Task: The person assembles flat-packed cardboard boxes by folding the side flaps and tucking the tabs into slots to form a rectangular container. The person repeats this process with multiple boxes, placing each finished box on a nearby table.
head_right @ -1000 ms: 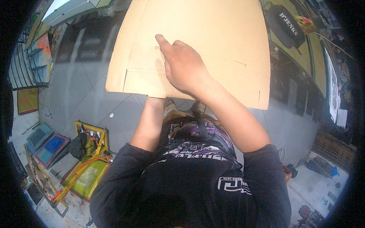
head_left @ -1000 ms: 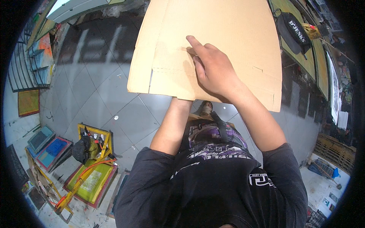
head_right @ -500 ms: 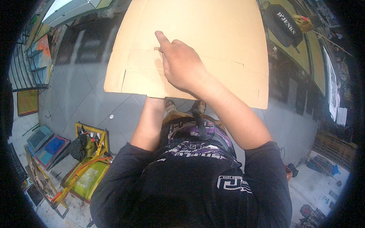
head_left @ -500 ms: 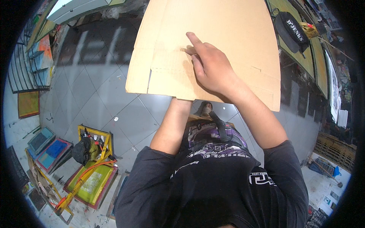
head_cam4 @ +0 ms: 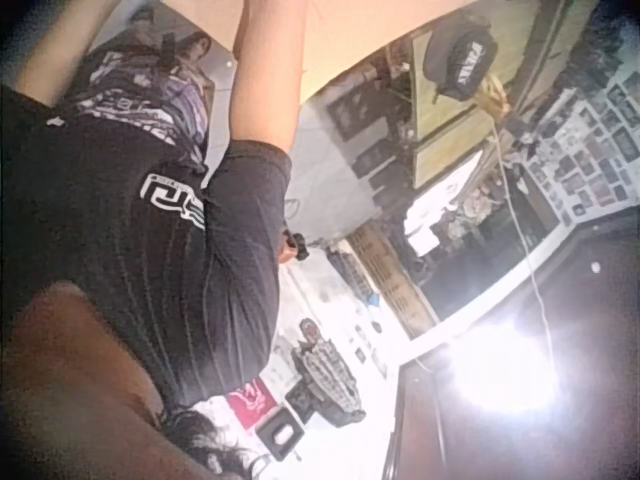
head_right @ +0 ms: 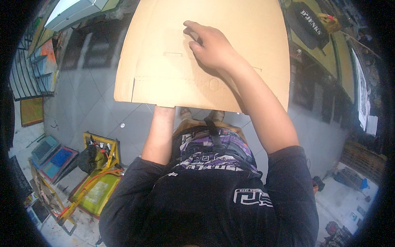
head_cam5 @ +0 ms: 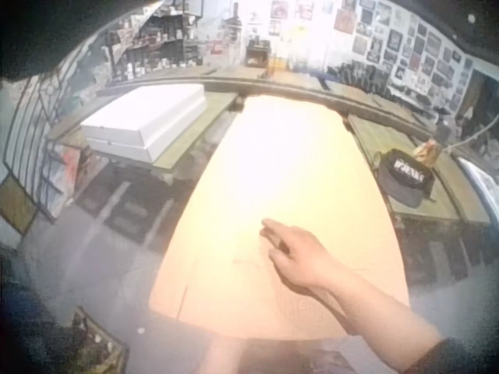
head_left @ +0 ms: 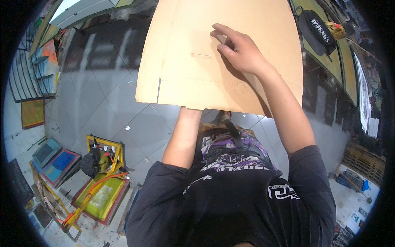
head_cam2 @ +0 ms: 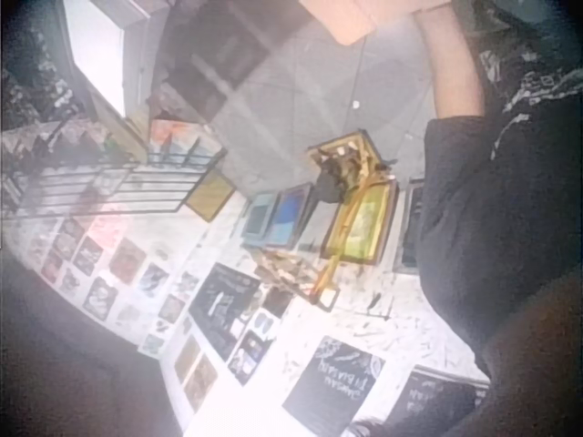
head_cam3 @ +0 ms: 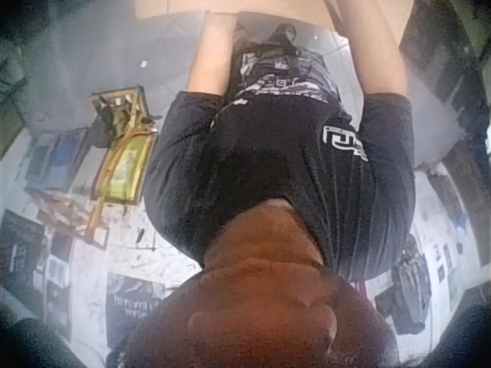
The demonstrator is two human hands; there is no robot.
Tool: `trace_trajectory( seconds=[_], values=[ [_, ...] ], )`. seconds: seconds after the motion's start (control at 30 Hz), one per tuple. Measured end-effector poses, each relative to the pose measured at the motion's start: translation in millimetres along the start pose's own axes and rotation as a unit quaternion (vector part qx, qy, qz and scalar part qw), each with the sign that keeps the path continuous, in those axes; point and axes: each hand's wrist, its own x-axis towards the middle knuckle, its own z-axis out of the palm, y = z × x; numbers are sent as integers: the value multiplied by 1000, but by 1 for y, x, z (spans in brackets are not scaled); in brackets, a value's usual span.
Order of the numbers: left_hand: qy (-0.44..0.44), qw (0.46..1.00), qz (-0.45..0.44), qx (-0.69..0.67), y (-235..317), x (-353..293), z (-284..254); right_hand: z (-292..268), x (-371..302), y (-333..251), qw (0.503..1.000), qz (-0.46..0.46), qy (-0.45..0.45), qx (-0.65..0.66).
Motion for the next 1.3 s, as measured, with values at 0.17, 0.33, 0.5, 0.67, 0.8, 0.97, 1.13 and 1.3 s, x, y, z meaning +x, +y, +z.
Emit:
trace_trajectory(
  seconds=[0.17,0.33,0.5,0.67,0.8,0.97,1.13,1.3],
  values=[
    [1,1000,0,-7,-1,-1,-7,6,4,4,1000,11,0,-10],
    [3,1000,3,-12,-1,1,-11,6,6,11,1000,-15,1,-22],
    [6,1000,5,-16,1,1,-15,1,4,1,999,31,-34,15],
    [5,1000,12,-15,4,0,-15,6,6,15,1000,-26,3,-2],
    [6,1000,18,-17,7,0,-17,11,10,18,1000,-17,0,14],
    [5,1000,24,-15,7,0,-17,8,10,15,1000,-10,-9,-8],
    [5,1000,25,-18,6,0,-19,9,8,17,1000,-28,0,-1],
    [7,999,25,-21,6,-1,-20,10,8,17,1000,-27,3,-16]
  ],
)
